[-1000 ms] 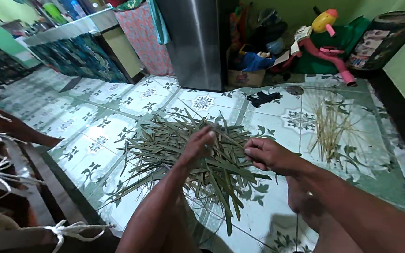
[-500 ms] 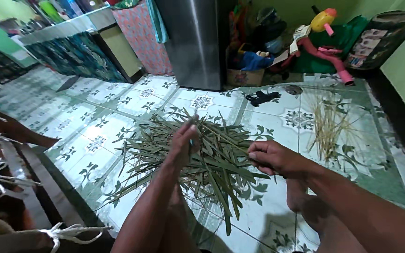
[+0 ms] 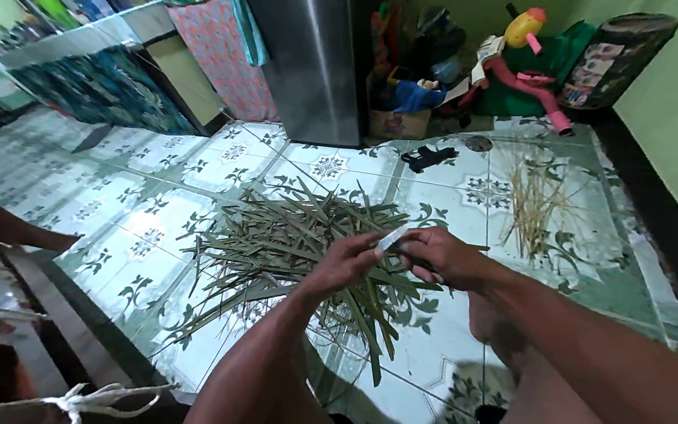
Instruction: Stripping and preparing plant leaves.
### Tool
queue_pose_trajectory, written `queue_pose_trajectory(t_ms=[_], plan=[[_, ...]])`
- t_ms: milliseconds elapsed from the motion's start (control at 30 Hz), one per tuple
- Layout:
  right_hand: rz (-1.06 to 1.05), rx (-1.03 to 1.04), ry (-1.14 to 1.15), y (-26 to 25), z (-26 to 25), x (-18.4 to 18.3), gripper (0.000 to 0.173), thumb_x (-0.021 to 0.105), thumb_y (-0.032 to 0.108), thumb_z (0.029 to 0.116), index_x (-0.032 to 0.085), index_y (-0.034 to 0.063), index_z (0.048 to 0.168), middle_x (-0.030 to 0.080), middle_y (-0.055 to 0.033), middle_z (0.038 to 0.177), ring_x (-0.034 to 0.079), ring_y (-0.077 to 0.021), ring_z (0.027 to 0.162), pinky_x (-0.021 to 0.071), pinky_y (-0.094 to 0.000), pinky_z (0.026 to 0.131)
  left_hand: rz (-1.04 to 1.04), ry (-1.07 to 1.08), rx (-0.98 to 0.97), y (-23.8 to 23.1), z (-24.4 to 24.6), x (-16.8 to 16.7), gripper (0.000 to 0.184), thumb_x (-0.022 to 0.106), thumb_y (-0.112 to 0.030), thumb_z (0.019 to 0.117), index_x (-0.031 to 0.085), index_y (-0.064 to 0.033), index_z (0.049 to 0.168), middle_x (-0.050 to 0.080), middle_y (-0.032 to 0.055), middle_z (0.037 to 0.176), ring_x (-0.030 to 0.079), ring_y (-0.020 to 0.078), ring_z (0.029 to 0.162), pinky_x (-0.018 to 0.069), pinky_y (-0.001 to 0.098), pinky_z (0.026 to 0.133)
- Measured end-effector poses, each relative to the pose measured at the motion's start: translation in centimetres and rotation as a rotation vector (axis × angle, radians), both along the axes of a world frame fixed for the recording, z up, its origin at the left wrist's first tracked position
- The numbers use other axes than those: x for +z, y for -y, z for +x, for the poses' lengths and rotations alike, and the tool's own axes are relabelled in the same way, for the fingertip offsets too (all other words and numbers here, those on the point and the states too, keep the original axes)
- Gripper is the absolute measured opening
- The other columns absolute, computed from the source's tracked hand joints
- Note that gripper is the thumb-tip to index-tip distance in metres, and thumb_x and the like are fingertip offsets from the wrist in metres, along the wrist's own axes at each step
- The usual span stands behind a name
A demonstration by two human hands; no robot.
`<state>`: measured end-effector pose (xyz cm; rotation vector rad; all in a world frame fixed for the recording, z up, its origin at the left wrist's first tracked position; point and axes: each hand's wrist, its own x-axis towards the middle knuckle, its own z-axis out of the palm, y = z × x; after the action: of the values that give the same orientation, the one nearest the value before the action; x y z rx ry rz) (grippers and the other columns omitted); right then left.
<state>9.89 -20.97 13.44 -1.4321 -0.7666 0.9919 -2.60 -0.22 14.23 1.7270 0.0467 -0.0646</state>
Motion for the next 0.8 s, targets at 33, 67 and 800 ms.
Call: queue_pose_trajectory(t_ms=[33,67,800], plan=[[-0.001,0.007,0.007,0.1,0.1,0.1,0.026,0.04,0.018,0.1101,0.062,0.005,0.116,0.062,0.0036,0.078,0.049,-0.001,0.049,0.0423,-0.0152,0.043,-0.057,0.009,0.055,-0.4,0.1,0.2,0.039,0.052,-0.015,0.1046,0.056,-0.0096,0.143,0.06,-0.0045,0.075,0.048,0.0016,0.054,0.0419,0.0182,0.049],[0.002,0.011,0.024,0.2,0.2,0.1,0.027,0.04,0.019,0.1103,0.063,0.005,0.115,0.062,0.0043,0.078,0.049,-0.0004,0.049,0.0418,-0.0148,0.044,-0.118,0.022,0.13,-1.1,0.2,0.4,0.04,0.051,-0.015,0.1042,0.055,-0.0096,0.144,0.058,-0.0041,0.072,0.048,0.0024,0.053,0.0424,0.0185,0.048],[0.045,-0.023,0.755,1.9,0.8,-1.5,0.03,0.048,0.022,0.1058,0.071,0.0042,0.103,0.062,-0.0005,0.076,0.052,-0.0022,0.056,0.0479,-0.0201,0.053,-0.317,0.205,0.472,-6.0,-0.9,1.6,0.042,0.043,-0.028,0.1083,0.049,-0.0167,0.148,0.05,-0.0039,0.061,0.044,0.0034,0.043,0.0424,0.0181,0.041]])
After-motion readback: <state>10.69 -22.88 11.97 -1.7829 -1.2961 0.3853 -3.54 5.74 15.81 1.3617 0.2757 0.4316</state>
